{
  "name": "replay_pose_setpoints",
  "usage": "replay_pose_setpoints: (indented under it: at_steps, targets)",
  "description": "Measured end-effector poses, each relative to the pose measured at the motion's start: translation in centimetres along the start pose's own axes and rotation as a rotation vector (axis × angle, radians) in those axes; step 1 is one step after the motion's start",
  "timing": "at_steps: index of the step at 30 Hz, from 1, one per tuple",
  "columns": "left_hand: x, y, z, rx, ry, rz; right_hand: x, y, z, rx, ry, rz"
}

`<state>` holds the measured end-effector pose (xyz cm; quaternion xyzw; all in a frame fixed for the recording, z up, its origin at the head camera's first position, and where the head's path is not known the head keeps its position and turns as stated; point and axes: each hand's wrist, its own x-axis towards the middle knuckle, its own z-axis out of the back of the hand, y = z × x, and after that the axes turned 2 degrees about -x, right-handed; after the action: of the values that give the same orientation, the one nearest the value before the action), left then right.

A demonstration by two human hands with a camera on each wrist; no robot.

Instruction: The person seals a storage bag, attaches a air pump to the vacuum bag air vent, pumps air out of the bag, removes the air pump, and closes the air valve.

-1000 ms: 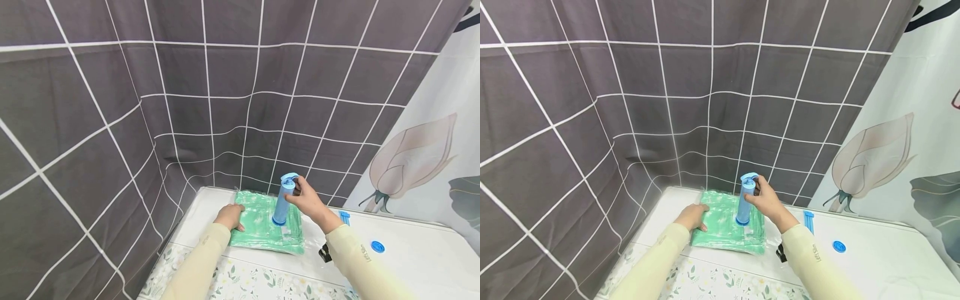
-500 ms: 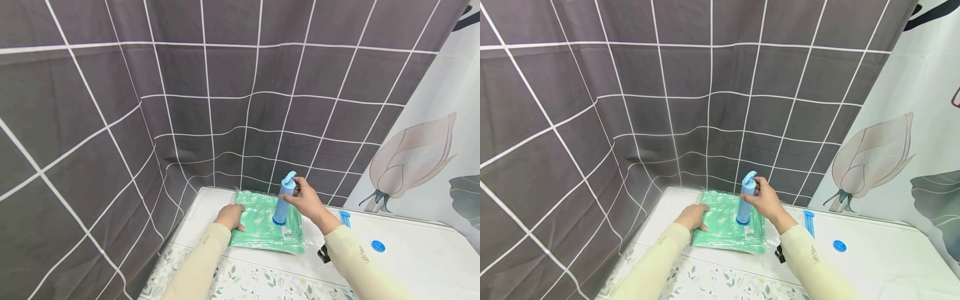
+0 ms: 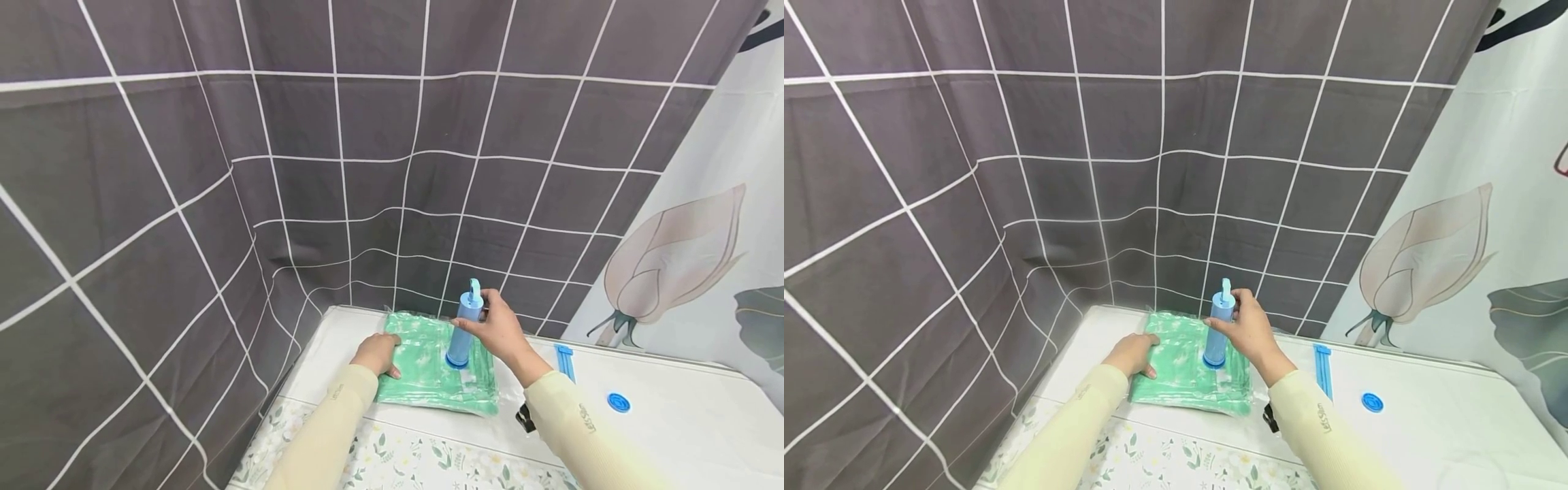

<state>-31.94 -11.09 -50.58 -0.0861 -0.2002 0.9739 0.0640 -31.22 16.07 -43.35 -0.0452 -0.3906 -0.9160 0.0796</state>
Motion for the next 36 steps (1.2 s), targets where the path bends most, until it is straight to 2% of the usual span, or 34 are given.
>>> replay_pose_setpoints:
  at_steps: [2,7,9,17,20,24,25,31,32,36]
  targets:
    - [-0.2,-0.2,0.1,0.006,-0.005,-0.002,-0.1,-0.2,0.1,0.026,0.011,0.017]
    - [0.5,0.1,-0.1,0.002,-0.007,-0.005,-0.2,-1.0,0.3,0.191,0.104,0.107]
    - [0.5,0.0,-0.1,0.002,-0.004,-0.003,-0.2,-1.1,0.3,0.210,0.130,0.109]
    - [0.4,-0.3,-0.2,-0.003,0.000,-0.011,-0.3,-0.3,0.1,0.021,0.032,0.033]
    - [0.5,-0.3,-0.2,-0.008,0.004,-0.012,-0.3,-0.4,0.3,0.056,0.033,0.035]
    - [0.5,-0.4,0.1,-0.003,0.002,-0.016,-0.3,-1.0,0.4,0.177,0.069,0.049]
    - [1.3,0.5,-0.7,0.003,-0.013,-0.036,-0.3,-1.2,0.3,0.182,0.079,0.048]
    - [1.3,0.3,-0.6,-0.011,0.003,-0.034,-0.5,-1.9,-0.5,0.033,0.096,-0.004]
    - [0.5,-0.6,0.2,-0.016,0.015,-0.019,-0.6,-2.0,-0.7,0.022,0.090,-0.011]
    - [1.2,0.0,-0.6,-0.006,-0.002,-0.031,-0.7,-2.2,-1.0,0.013,0.055,-0.002]
